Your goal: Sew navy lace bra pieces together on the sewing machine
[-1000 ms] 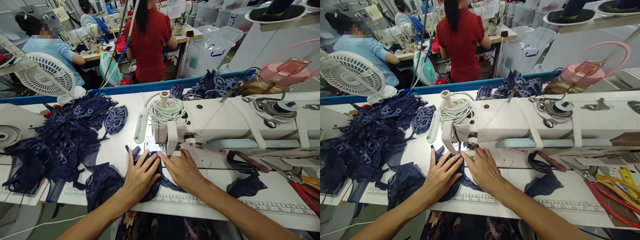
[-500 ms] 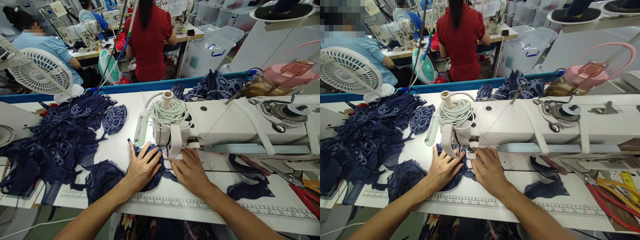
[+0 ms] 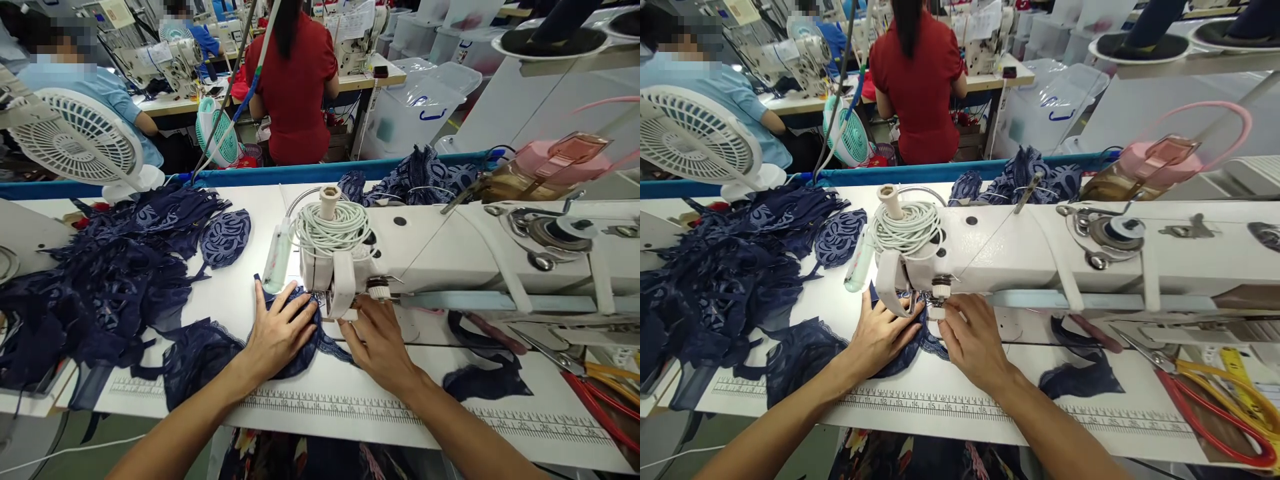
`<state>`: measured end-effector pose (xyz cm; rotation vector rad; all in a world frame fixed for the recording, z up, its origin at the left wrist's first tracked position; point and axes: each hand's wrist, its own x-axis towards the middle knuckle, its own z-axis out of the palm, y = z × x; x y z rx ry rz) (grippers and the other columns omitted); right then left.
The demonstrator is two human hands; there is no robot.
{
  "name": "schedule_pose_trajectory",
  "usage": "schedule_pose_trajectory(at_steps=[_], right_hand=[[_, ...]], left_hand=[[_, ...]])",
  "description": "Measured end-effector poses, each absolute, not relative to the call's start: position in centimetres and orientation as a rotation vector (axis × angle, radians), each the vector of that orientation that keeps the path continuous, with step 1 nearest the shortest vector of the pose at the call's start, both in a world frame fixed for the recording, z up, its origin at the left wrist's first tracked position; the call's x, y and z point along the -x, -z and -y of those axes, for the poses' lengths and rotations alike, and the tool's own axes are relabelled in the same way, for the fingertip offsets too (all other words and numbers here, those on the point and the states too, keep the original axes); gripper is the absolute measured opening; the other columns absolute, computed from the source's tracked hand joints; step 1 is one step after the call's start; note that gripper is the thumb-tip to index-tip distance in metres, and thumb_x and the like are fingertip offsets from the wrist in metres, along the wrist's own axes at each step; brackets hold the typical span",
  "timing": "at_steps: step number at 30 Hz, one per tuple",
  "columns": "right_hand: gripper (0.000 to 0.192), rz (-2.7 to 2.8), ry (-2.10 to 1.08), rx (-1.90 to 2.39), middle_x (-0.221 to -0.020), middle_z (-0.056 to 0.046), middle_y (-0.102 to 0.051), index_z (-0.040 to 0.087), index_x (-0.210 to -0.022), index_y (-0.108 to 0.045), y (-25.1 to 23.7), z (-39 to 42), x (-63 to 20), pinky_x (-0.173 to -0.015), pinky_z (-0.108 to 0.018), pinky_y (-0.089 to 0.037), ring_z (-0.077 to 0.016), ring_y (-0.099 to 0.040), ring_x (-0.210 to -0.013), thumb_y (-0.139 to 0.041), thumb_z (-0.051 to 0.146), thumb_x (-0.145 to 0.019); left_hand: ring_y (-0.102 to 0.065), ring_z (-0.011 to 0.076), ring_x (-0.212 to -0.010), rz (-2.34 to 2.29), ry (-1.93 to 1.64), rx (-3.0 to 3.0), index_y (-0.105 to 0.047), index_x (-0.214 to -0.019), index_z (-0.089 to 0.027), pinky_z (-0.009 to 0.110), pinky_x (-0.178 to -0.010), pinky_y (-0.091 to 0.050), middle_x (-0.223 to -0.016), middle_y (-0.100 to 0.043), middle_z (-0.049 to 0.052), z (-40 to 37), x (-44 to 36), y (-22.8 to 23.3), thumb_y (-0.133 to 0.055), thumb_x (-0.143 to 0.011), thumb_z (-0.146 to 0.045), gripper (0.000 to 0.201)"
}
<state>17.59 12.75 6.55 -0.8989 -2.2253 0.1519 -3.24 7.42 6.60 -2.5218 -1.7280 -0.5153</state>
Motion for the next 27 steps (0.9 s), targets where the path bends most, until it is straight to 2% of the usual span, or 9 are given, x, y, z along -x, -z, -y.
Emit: schedule_pose_trajectory(at_steps=[3,7,27], right_hand=[[0.021,2.203,-0.108,0.952,-0.092,-0.009,-0.062,0.020,-0.102,-0.060,-6.78,-13.43,-17.52,-0.070,-0.035,-0.039,-0.0230,-0.056,-0.084,-0.043,0.012,-0.091],[0.025,2.213,-0.072,1.006,-0.084,-0.007,-0.061,0.019,-0.102,-0.059,-7.12,-13.93,-17.27,-0.062,-0.032,-0.036,-0.0223,-0.056,-0.078,-0.039,0.009,-0.091],[0.021,2.187,-0.124,0.929,-0.093,-0.008,-0.061,0.018,-0.101,-0.059,-7.22,-13.04,-17.61,-0.074,-0.035,-0.042,-0.0211,-0.056,-0.085,-0.040,0.012,-0.093]], left_hand=[[-0.057,0.0312,-0.116,1.726,0.516,2.531,-0.058,-0.127,-0.023,0.078,-0.106,-0.005,-0.122,-0.066,0.010,-7.53,3.26,-6.69,-0.049,-0.097,-0.029,0.033],[-0.054,0.0311,-0.120,1.716,0.515,2.547,-0.058,-0.128,-0.024,0.078,-0.106,-0.004,-0.124,-0.065,0.010,-7.49,3.26,-6.81,-0.049,-0.097,-0.028,0.033],[-0.051,0.0299,-0.123,1.689,0.528,2.588,-0.061,-0.124,-0.025,0.073,-0.108,-0.013,-0.124,-0.065,0.009,-7.30,3.80,-7.22,-0.051,-0.096,-0.029,0.030]])
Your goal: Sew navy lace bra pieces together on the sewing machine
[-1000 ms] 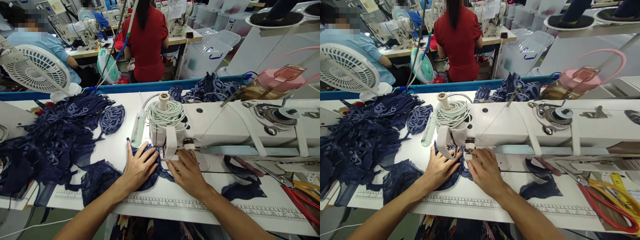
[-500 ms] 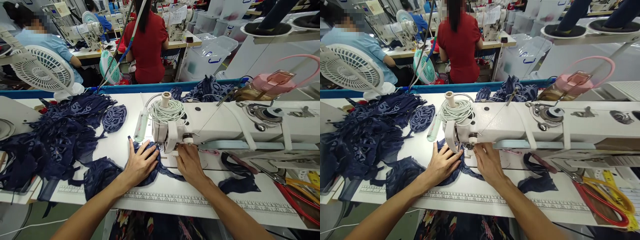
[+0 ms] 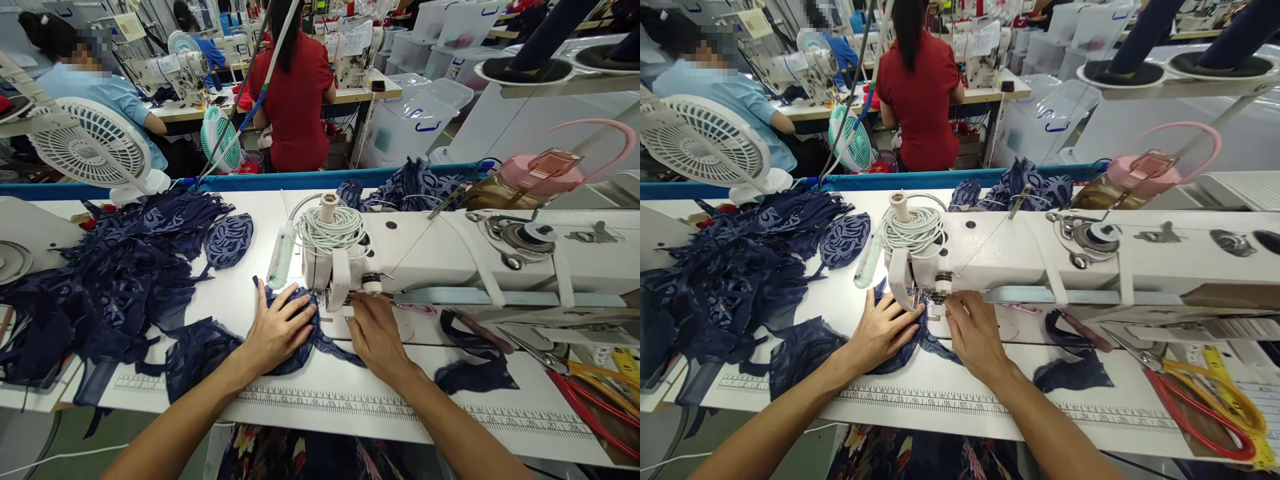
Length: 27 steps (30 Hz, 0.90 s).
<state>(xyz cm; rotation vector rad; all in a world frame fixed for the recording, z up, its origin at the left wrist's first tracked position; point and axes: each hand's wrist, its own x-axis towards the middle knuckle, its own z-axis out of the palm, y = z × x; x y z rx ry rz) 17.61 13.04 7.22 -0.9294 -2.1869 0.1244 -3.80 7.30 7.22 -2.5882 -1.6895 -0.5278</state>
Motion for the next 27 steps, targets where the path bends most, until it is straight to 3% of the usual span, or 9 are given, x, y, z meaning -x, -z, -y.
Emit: schedule_pose_trajectory(at_steps=[10,14,18,20,22,25,27], right_hand=[[0.018,2.285,-0.033,0.899,-0.095,-0.010,-0.062,0.016,-0.100,-0.058,-7.8,-13.0,-18.0,-0.079,-0.035,-0.044,-0.0215,-0.058,-0.088,-0.041,0.013,-0.095],[0.016,2.552,0.153,0.993,-0.083,-0.007,-0.064,0.016,-0.098,-0.062,-8.8,-11.1,-20.6,-0.076,-0.035,-0.043,-0.0212,-0.060,-0.079,-0.046,0.018,-0.096],[0.026,2.619,0.407,1.076,-0.084,-0.013,-0.066,0.012,-0.099,-0.063,-8.3,-6.8,-24.0,-0.068,-0.036,-0.044,-0.0246,-0.062,-0.074,-0.040,0.025,-0.098],[0.031,2.700,0.251,0.984,-0.087,-0.014,-0.068,0.011,-0.106,-0.061,-8.3,-4.3,-24.9,-0.068,-0.035,-0.046,-0.0244,-0.064,-0.075,-0.036,0.027,-0.099],[0.029,2.838,-0.132,0.887,-0.088,-0.009,-0.069,0.014,-0.116,-0.057,-9.2,-2.4,-24.9,-0.067,-0.030,-0.048,-0.0210,-0.065,-0.074,-0.044,0.032,-0.097],[0.019,2.944,-0.616,0.770,-0.079,-0.001,-0.068,0.024,-0.108,-0.060,-11.3,-2.5,-23.4,-0.064,-0.026,-0.048,-0.0172,-0.064,-0.069,-0.054,0.034,-0.093],[0.017,2.903,-0.693,0.781,-0.083,0.000,-0.067,0.026,-0.105,-0.061,-11.9,-4.6,-21.8,-0.065,-0.026,-0.047,-0.0152,-0.063,-0.070,-0.046,0.025,-0.097]], left_hand=[[-0.046,0.0315,-0.128,1.591,0.468,2.610,-0.062,-0.121,-0.021,0.071,-0.109,-0.017,-0.122,-0.064,0.010,-7.4,3.9,-7.9,-0.051,-0.096,-0.032,0.030],[-0.049,0.0353,-0.120,1.696,0.500,2.558,-0.062,-0.118,-0.009,0.058,-0.106,-0.036,-0.118,-0.059,0.019,-3.6,1.8,-8.2,-0.060,-0.086,-0.048,0.051],[-0.052,0.0310,-0.110,1.865,0.640,2.470,-0.057,-0.122,-0.010,0.047,-0.095,-0.048,-0.114,-0.057,0.017,-1.1,2.4,-7.0,-0.059,-0.081,-0.023,0.044],[-0.053,0.0265,-0.103,1.892,0.705,2.439,-0.056,-0.121,-0.011,0.042,-0.090,-0.050,-0.110,-0.058,0.014,-1.2,3.7,-6.5,-0.051,-0.079,-0.008,0.042],[-0.054,0.0237,-0.096,1.836,0.714,2.451,-0.056,-0.118,-0.013,0.039,-0.083,-0.051,-0.104,-0.059,0.012,-1.9,4.6,-6.2,-0.045,-0.080,-0.001,0.043],[-0.053,0.0240,-0.101,1.648,0.698,2.503,-0.060,-0.103,-0.015,0.039,-0.086,-0.048,-0.105,-0.059,0.011,-3.1,4.7,-6.0,-0.042,-0.082,0.003,0.034],[-0.053,0.0230,-0.100,1.604,0.711,2.541,-0.059,-0.090,-0.014,0.038,-0.086,-0.047,-0.101,-0.059,0.010,-3.6,4.2,-6.0,-0.040,-0.080,0.005,0.029]])
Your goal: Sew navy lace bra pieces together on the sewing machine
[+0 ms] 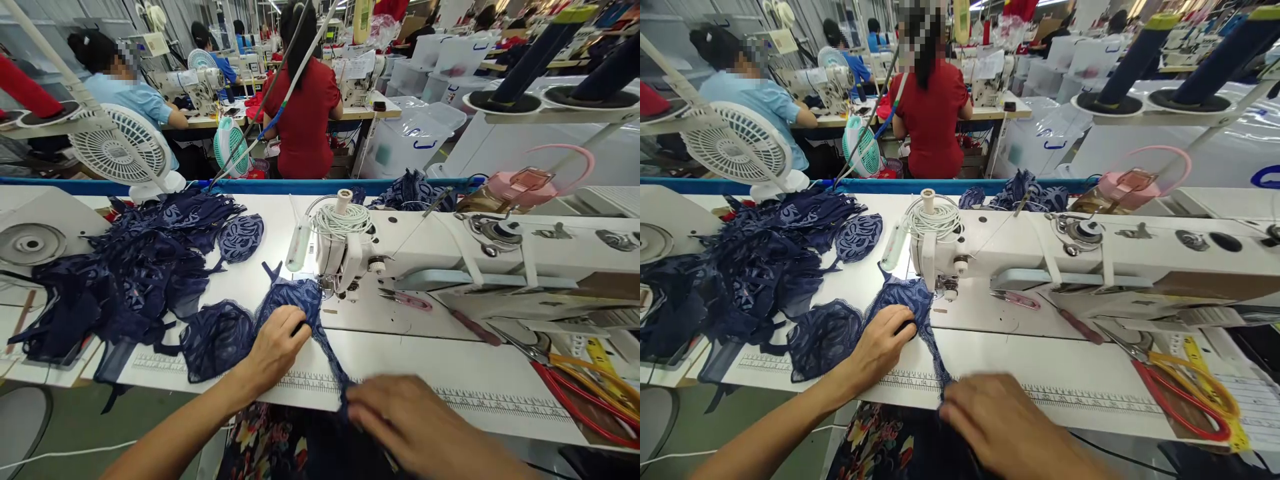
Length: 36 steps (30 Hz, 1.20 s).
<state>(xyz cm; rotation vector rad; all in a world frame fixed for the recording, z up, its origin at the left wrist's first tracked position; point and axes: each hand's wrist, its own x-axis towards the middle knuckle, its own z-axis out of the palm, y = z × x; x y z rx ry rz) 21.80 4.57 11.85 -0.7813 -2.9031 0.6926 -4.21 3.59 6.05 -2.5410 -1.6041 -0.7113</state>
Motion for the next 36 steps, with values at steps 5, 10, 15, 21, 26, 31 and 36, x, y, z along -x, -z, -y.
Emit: schedule_pose_trajectory(at_steps=[5,10,15,21,26,31,36], right_hand=[[0.047,2.805,-0.466,0.452,-0.121,-0.011,-0.060,0.017,-0.119,-0.055,-9.0,-10.8,-18.5,-0.088,-0.034,-0.043,-0.0204,-0.052,-0.112,-0.034,-0.004,-0.084],[0.043,2.801,-0.433,0.348,-0.109,-0.008,-0.063,0.017,-0.110,-0.058,-6.7,-12.1,-17.8,-0.083,-0.033,-0.038,-0.0188,-0.051,-0.100,-0.038,-0.006,-0.080],[0.039,2.729,-0.436,0.379,-0.101,-0.006,-0.063,0.018,-0.109,-0.059,-6.6,-11.8,-18.2,-0.082,-0.034,-0.036,-0.0180,-0.050,-0.093,-0.039,-0.004,-0.083],[0.038,2.730,-0.481,0.378,-0.107,-0.006,-0.063,0.016,-0.103,-0.059,-6.7,-11.8,-18.6,-0.085,-0.034,-0.037,-0.0175,-0.051,-0.099,-0.040,-0.006,-0.078],[0.035,2.701,-0.460,0.374,-0.102,-0.005,-0.065,0.017,-0.100,-0.060,-6.8,-11.8,-18.6,-0.082,-0.034,-0.037,-0.0172,-0.053,-0.093,-0.040,-0.004,-0.080],[0.041,2.684,-0.443,0.419,-0.103,-0.005,-0.066,0.017,-0.103,-0.061,-6.7,-11.8,-18.7,-0.082,-0.034,-0.036,-0.0181,-0.054,-0.096,-0.040,-0.006,-0.077],[0.051,2.625,-0.329,0.528,-0.115,-0.007,-0.066,0.015,-0.113,-0.060,-6.6,-12.0,-18.4,-0.086,-0.035,-0.036,-0.0191,-0.055,-0.097,-0.038,-0.009,-0.073]], left_hand=[[-0.050,0.0230,-0.089,1.773,0.681,2.623,-0.056,-0.105,-0.014,0.038,-0.076,-0.044,-0.095,-0.058,0.008,-4.6,4.1,-6.5,-0.049,-0.075,-0.001,0.034],[-0.050,0.0192,-0.086,1.662,0.969,2.644,-0.058,-0.099,-0.020,0.036,-0.080,-0.040,-0.087,-0.058,0.003,-5.7,5.4,-7.2,-0.045,-0.077,0.004,0.035],[-0.047,0.0184,-0.077,1.583,0.751,2.611,-0.061,-0.099,-0.018,0.037,-0.078,-0.042,-0.081,-0.055,0.004,-6.1,4.8,-8.3,-0.039,-0.078,0.006,0.039],[-0.051,0.0174,-0.079,1.513,0.552,2.655,-0.061,-0.111,-0.018,0.045,-0.095,-0.042,-0.080,-0.055,0.003,-5.7,3.5,-8.4,-0.038,-0.079,0.005,0.046],[-0.054,0.0237,-0.106,1.498,0.526,2.614,-0.061,-0.114,-0.015,0.054,-0.108,-0.034,-0.101,-0.061,0.009,-5.0,2.7,-7.8,-0.041,-0.081,0.002,0.042],[-0.057,0.0228,-0.109,1.495,0.486,2.577,-0.060,-0.116,-0.013,0.061,-0.115,-0.020,-0.104,-0.065,0.008,-5.2,2.5,-7.1,-0.038,-0.084,0.001,0.041],[-0.059,0.0240,-0.104,1.445,0.540,2.491,-0.061,-0.111,-0.013,0.066,-0.109,-0.025,-0.104,-0.067,0.010,-7.5,3.1,-7.1,-0.039,-0.084,0.001,0.038]])
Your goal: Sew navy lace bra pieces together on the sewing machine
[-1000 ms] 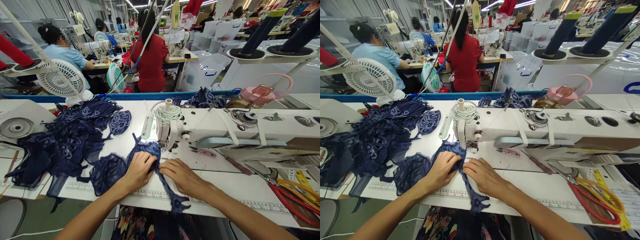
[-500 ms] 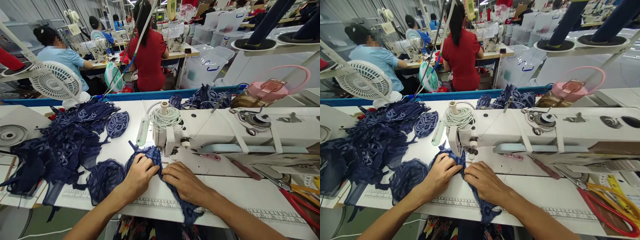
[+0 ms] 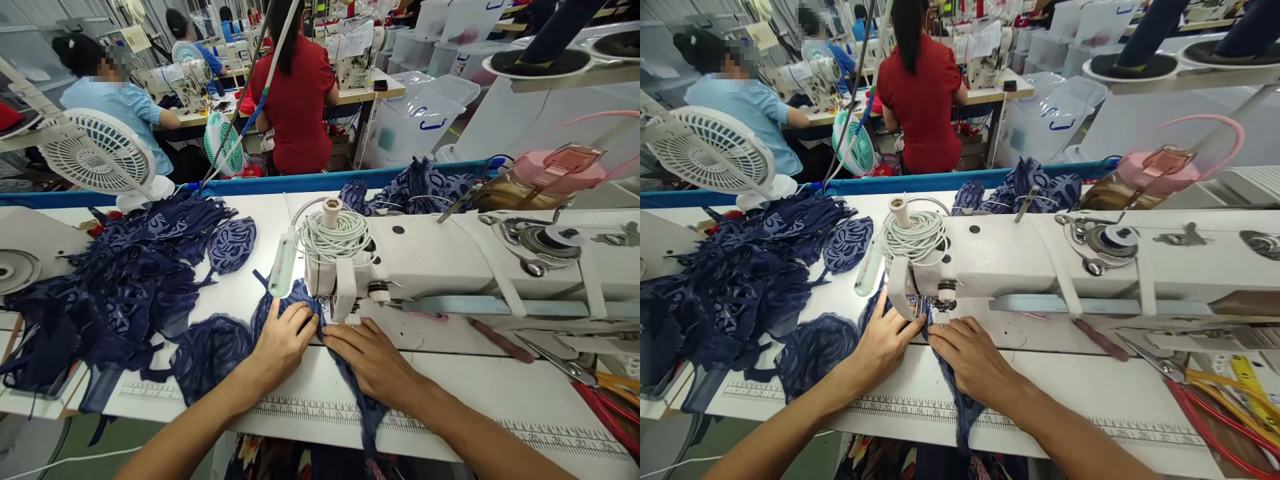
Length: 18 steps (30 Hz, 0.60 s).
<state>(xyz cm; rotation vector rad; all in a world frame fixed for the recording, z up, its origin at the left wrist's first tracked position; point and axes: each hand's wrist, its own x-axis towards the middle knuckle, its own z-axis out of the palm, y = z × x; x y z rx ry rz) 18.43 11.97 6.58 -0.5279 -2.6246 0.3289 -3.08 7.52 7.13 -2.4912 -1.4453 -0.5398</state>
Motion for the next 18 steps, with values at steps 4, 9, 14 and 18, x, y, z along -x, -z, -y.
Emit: schedule_pose_trajectory(at_steps=[4,9,14,18], right_hand=[[0.057,2.656,-0.293,0.593,-0.120,-0.008,-0.064,0.015,-0.119,-0.059,-6.6,-11.9,-18.3,-0.090,-0.037,-0.035,-0.0198,-0.056,-0.097,-0.040,-0.008,-0.070],[0.056,2.684,-0.321,0.599,-0.115,-0.010,-0.063,0.014,-0.120,-0.059,-6.6,-11.5,-18.2,-0.090,-0.037,-0.035,-0.0210,-0.054,-0.103,-0.043,-0.007,-0.070],[0.056,2.695,-0.322,0.577,-0.110,-0.008,-0.063,0.017,-0.118,-0.059,-6.5,-11.4,-18.1,-0.086,-0.036,-0.035,-0.0197,-0.055,-0.097,-0.044,-0.007,-0.070],[0.052,2.673,-0.369,0.557,-0.102,-0.005,-0.065,0.018,-0.113,-0.061,-6.5,-11.4,-18.4,-0.086,-0.036,-0.034,-0.0182,-0.055,-0.094,-0.042,-0.008,-0.073]], left_hand=[[-0.060,0.0226,-0.097,1.473,0.595,2.431,-0.063,-0.103,-0.014,0.064,-0.108,-0.029,-0.096,-0.067,0.009,-8.0,2.3,-7.4,-0.041,-0.087,-0.002,0.030],[-0.056,0.0171,-0.075,1.509,0.540,2.348,-0.063,-0.102,-0.013,0.056,-0.105,-0.037,-0.077,-0.062,0.004,-6.8,1.4,-7.4,-0.043,-0.093,-0.007,0.023],[-0.055,0.0158,-0.075,1.548,0.583,2.365,-0.062,-0.102,-0.016,0.058,-0.107,-0.034,-0.077,-0.060,0.002,-6.6,1.7,-7.8,-0.040,-0.094,-0.007,0.025],[-0.054,0.0146,-0.071,1.488,0.520,2.366,-0.061,-0.104,-0.013,0.059,-0.106,-0.034,-0.074,-0.058,0.001,-6.2,1.3,-7.6,-0.040,-0.094,-0.005,0.025]])
